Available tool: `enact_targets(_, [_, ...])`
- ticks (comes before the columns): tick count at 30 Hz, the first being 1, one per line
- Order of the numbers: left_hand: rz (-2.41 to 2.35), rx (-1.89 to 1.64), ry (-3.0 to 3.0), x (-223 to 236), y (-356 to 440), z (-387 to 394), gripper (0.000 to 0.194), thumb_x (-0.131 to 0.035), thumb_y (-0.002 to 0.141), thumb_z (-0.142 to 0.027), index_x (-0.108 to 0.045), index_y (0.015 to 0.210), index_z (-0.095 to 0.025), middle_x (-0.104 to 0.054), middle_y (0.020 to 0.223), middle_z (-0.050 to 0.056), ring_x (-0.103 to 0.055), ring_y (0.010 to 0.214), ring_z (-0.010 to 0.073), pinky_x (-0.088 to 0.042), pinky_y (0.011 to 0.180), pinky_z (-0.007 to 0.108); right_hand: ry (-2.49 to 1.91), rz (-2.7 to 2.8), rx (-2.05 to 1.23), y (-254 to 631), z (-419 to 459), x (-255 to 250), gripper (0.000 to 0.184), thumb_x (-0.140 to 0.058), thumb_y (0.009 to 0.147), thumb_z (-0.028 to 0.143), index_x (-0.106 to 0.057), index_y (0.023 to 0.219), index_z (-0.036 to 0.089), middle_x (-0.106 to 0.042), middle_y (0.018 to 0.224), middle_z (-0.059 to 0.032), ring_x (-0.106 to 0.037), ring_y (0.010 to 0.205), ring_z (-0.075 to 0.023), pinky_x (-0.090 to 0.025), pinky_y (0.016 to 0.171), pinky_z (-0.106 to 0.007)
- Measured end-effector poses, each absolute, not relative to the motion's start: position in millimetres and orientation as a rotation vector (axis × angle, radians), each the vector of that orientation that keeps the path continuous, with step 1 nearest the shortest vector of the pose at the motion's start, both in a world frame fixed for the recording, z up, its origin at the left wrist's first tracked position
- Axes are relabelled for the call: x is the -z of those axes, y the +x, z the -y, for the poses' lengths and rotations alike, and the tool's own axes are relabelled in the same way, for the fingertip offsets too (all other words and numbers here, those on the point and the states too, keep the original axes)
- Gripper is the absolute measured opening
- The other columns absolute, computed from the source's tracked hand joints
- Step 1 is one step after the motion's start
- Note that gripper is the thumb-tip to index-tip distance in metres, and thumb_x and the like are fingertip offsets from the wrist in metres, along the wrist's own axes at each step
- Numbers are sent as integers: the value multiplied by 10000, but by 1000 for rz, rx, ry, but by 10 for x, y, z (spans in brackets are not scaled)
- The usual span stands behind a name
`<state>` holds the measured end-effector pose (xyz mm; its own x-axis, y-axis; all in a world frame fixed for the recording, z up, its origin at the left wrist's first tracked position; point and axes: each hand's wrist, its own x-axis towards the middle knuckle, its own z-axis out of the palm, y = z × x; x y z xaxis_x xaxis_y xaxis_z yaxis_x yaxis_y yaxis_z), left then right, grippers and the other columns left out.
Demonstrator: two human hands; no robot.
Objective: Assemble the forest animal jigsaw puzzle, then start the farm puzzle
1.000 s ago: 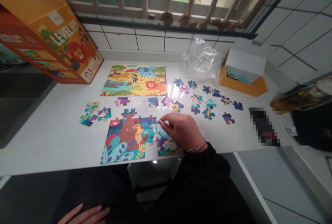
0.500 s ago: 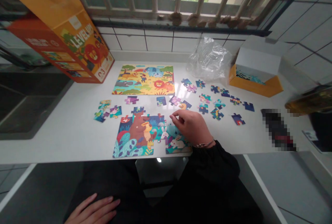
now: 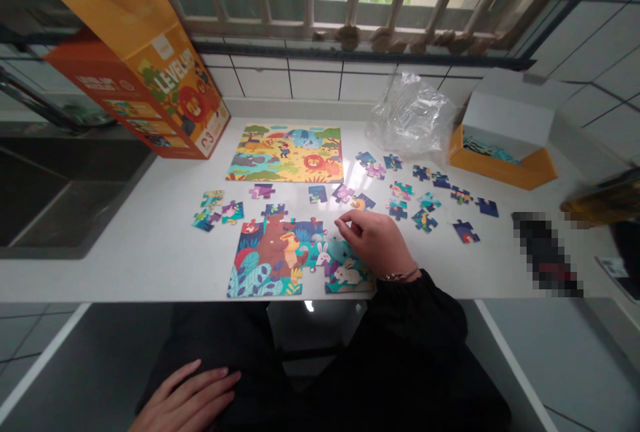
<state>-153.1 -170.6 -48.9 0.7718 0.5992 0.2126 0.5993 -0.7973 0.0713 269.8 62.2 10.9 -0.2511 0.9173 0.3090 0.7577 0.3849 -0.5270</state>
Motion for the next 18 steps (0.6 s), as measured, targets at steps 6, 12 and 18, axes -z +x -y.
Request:
enact_targets(6, [910,454,-2903,-238,-1256,909,429,-642,998,-174,-666,1426,-167,-705,1460,74,-630,1337,218,-413,1257,381,-1426,2004,-388,2763,-644,-131,236,-641,1052,351,-781,921,214,-625,641,20,-580,620,-159,-364,662,-301])
enact_targets(12, [1389,401,-2633,-657,-1309,-416,402,-536,1079,-374,-673,1381,-146,-621,1471,183,-625,1330,326,-505,1144,486,-1441,1977,-423,2815,-647,-108,241,-642,1047,372,-797,942,221,-662,662,6,-620,650,-172,-357,656,-302])
enact_targets(18, [1784,-95,-2575,-418,-1514,-1181,798,-568,936,-701,-690,1442,-95,-380,1691,296,-445,1512,510,-370,1248,612,-1434,1955,-444,2834,-662,-107,243,-638,1046,377,-794,947,219,-678,673,-3,-614,644,-175,-358,654,-305])
